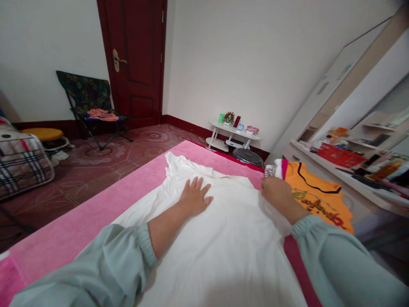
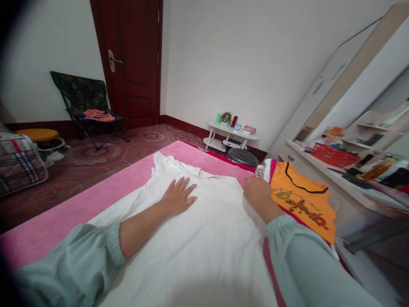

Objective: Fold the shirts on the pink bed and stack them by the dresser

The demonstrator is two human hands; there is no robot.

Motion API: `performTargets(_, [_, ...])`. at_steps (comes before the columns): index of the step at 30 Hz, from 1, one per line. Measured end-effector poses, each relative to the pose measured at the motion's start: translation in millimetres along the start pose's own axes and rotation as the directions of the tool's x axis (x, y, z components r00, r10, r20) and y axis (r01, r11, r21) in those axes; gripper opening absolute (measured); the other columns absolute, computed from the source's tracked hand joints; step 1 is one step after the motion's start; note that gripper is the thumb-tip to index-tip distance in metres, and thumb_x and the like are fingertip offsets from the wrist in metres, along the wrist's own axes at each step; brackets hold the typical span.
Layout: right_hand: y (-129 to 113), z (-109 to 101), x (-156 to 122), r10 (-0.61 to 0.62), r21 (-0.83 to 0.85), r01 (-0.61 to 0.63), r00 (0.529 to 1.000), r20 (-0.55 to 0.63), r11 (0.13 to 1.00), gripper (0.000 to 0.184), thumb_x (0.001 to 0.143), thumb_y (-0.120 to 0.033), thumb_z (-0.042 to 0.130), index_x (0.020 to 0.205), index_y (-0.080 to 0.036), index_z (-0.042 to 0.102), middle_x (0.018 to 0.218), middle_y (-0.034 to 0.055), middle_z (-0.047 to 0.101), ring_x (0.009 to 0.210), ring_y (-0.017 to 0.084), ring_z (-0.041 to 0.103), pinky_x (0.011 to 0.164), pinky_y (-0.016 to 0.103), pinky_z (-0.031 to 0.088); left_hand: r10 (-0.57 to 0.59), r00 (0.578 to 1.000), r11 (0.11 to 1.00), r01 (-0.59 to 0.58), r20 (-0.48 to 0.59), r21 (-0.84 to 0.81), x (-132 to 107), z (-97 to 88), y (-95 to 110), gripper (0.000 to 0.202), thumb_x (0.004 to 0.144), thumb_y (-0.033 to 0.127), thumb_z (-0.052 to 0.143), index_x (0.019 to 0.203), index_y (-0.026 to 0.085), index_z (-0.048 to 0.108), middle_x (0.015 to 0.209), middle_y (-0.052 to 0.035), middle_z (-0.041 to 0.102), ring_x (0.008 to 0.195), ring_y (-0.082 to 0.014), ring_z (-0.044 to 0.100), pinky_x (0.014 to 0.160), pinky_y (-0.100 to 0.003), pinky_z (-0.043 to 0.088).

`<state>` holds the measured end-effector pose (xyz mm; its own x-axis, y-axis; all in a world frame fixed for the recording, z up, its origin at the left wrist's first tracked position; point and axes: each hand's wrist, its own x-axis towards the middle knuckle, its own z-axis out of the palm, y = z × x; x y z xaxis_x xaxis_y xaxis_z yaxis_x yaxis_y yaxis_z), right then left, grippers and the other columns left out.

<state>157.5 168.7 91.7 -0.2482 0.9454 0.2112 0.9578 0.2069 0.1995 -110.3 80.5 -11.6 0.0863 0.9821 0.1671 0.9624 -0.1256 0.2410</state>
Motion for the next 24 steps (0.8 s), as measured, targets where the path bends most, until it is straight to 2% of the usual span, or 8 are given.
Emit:
performTargets(4, [-17.0, 45.1, 18.2, 0.175, 0.146, -0.182, 0.983, 0.062, 0.973, 0.045, 0.087, -0.029, 0.053, 0.126, -0.007, 0.053, 0.107, 0.0199, 0.067, 0.099, 0.028, 0.065, 0.076, 0.033, 0.047, -0.051, 0.994, 0.998, 0.047, -0.092, -0.049, 4.6, -0.2, -4.8, 0.061, 0.092, 0.059, 0.033, 0.143, 0.026, 0.039, 0.152, -0.0090, 0.035, 0.140, -0.0283, 0.028, 0.113, -0.048, 0.022])
performTargets(8, [-3.7, 91.8, 26.4, 0.292, 0.280, -0.322, 0.945, 0.145, 0.904, 0.052, 0.083, -0.047, 0.060, 0.112, -0.004, 0.060, 0.106, 0.0219, 0.067, 0.097, 0.029, 0.065, 0.073, 0.032, 0.047, -0.284, 0.923, 0.956, 0.252, -0.259, -0.150, 26.3, -9.8, -25.8, 0.069, 0.090, 0.042, 0.045, 0.149, 0.016, 0.021, 0.135, -0.0143, 0.052, 0.120, -0.0254, 0.052, 0.098, -0.035, 0.042])
performTargets(11, [7.1, 108.0, 28.9, 0.332, 0.405, -0.363, 0.932, 0.147, 0.839, 0.039, 0.081, -0.041, 0.061, 0.103, -0.010, 0.064, 0.083, 0.0135, 0.071, 0.081, 0.025, 0.067, 0.063, 0.029, 0.045, -0.386, 0.897, 0.920, 0.361, -0.213, -0.151, 53.4, -21.7, -46.7, 0.077, 0.086, 0.033, 0.053, 0.151, 0.023, 0.014, 0.125, -0.0136, 0.058, 0.107, -0.0270, 0.061, 0.087, -0.036, 0.047])
performTargets(14, [10.8, 111.8, 27.9, 0.367, 0.575, -0.405, 0.911, 0.188, 0.711, 0.021, 0.079, -0.032, 0.061, 0.083, -0.013, 0.067, 0.053, 0.0043, 0.062, 0.056, 0.020, 0.062, 0.052, 0.027, 0.040, -0.379, 0.916, 0.922, 0.361, -0.131, -0.141, 81.7, -31.9, -60.7, 0.070, 0.080, 0.032, 0.062, 0.144, 0.030, 0.035, 0.121, -0.0108, 0.062, 0.109, -0.0289, 0.060, 0.088, -0.038, 0.046])
performTargets(16, [10.3, 111.1, 24.8, 0.379, 0.660, -0.422, 0.899, 0.219, 0.622, 0.019, 0.078, -0.029, 0.060, 0.068, -0.014, 0.064, 0.044, 0.0018, 0.055, 0.047, 0.017, 0.056, 0.048, 0.026, 0.038, -0.364, 0.927, 0.923, 0.345, -0.094, -0.172, 96.7, -35.3, -64.5, 0.054, 0.075, 0.031, 0.067, 0.128, 0.029, 0.056, 0.114, -0.0082, 0.067, 0.109, -0.0283, 0.060, 0.089, -0.035, 0.046])
performTargets(18, [8.0, 108.2, 20.2, 0.380, 0.710, -0.436, 0.890, 0.251, 0.553, 0.022, 0.078, -0.028, 0.058, 0.061, -0.015, 0.061, 0.041, 0.0008, 0.052, 0.041, 0.015, 0.052, 0.044, 0.024, 0.038, -0.371, 0.926, 0.911, 0.348, -0.072, -0.220, 107.2, -35.7, -65.3, 0.032, 0.074, 0.030, 0.067, 0.105, 0.023, 0.069, 0.101, -0.0075, 0.071, 0.101, -0.0261, 0.064, 0.084, -0.032, 0.048])
performTargets(21, [2.3, 97.3, 14.5, 0.374, 0.765, -0.466, 0.873, 0.315, 0.444, 0.023, 0.080, -0.025, 0.055, 0.060, -0.015, 0.058, 0.042, 0.0012, 0.054, 0.037, 0.012, 0.050, 0.040, 0.023, 0.039, -0.404, 0.914, 0.874, 0.370, -0.046, -0.315, 117.4, -34.3, -64.2, 0.017, 0.079, 0.028, 0.060, 0.082, 0.015, 0.071, 0.074, -0.0085, 0.072, 0.079, -0.0207, 0.068, 0.073, -0.027, 0.050])
performTargets(24, [-2.5, 77.2, 17.0, 0.364, 0.820, -0.482, 0.856, 0.367, 0.307, 0.017, 0.081, -0.019, 0.054, 0.065, -0.015, 0.055, 0.050, 0.0035, 0.061, 0.040, 0.011, 0.054, 0.040, 0.021, 0.044, -0.420, 0.905, 0.835, 0.360, -0.060, -0.416, 128.5, -39.1, -62.6, 0.023, 0.086, 0.021, 0.050, 0.079, 0.010, 0.069, 0.066, -0.0091, 0.070, 0.062, -0.0154, 0.066, 0.066, -0.024, 0.051])
